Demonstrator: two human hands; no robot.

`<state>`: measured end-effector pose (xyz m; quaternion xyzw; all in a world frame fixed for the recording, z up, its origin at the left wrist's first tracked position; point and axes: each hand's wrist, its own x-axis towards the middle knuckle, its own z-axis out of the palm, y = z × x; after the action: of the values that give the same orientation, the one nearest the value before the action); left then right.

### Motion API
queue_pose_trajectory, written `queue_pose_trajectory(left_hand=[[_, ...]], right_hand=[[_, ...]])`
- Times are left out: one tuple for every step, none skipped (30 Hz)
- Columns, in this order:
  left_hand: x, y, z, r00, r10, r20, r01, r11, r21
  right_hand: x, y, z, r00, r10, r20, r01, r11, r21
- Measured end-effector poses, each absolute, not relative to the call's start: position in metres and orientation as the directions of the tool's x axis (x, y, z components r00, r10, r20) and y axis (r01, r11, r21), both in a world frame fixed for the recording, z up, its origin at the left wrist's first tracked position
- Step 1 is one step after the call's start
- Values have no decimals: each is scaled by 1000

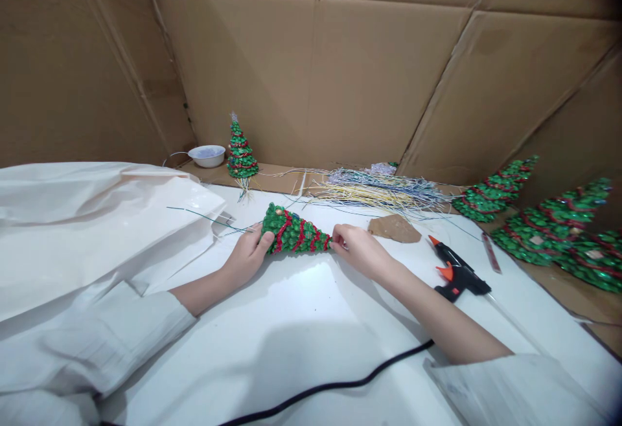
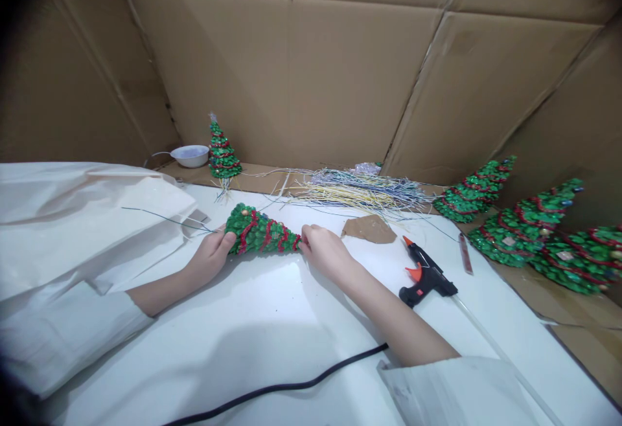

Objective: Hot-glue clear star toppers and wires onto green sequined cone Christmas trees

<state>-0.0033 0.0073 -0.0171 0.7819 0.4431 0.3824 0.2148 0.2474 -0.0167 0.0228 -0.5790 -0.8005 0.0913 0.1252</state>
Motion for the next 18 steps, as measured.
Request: queue_pose_trajectory(left_hand=[[-3,7,-17,314,859,406,528,-513,677],[-3,7,-17,313,859,405,527,-512,678],[-3,7,-17,314,859,405,525,-512,680],[-3,7,-17,315,858,406,522,-513,681],[-3,7,-17,317,857,406,519,-515,682],[-3,7,-17,318,856,407,518,-516,682],[-3,7,-17,318,856,407,519,-517,681],[-3,7,-17,317,857,407,523,-516,679],[-3,7,-17,314,858,406,529,-513,676],[-3,7,-17,311,860,405,533,-511,674],[-3,7,-17,310,860,405,536,-510,673],[-3,7,-17,310,860,406,535,-511,673],[-4,7,-17,310,859,407,533,-512,674],[-4,7,-17,312,859,407,531,-513,675],[-4,7,-17,313,859,406,530,-512,676],[-4,7,-17,313,860,404,531,-511,676],[-4,7,-17,313,860,402,534,-510,675],[-4,7,-18,314,860,402,536,-510,673]], right_hand=[[247,-17,23,-299,949,96,904,314,-290],[247,-16,23,-300,949,94,904,314,-289],[247,-16,23,-299,950,94,905,313,-288],[247,-16,23,-298,950,92,906,312,-287],[247,-16,23,-297,951,90,906,310,-287],[247,-16,23,-296,951,88,907,309,-287],[247,-16,23,-297,951,88,907,309,-287],[247,-15,22,-297,951,89,907,310,-285],[247,-15,22,-298,950,90,907,311,-284],[247,-15,22,-298,950,92,907,312,-282],[247,-15,22,-298,950,94,908,312,-281],[247,-15,22,-297,950,95,908,312,-281],[247,-15,22,-296,950,94,908,311,-282],[248,-15,22,-296,950,93,908,311,-282],[248,-15,22,-296,951,92,908,310,-282],[248,-15,22,-296,951,90,908,310,-282],[248,-15,22,-296,951,88,909,309,-280],[248,-16,22,-295,951,88,910,308,-279]])
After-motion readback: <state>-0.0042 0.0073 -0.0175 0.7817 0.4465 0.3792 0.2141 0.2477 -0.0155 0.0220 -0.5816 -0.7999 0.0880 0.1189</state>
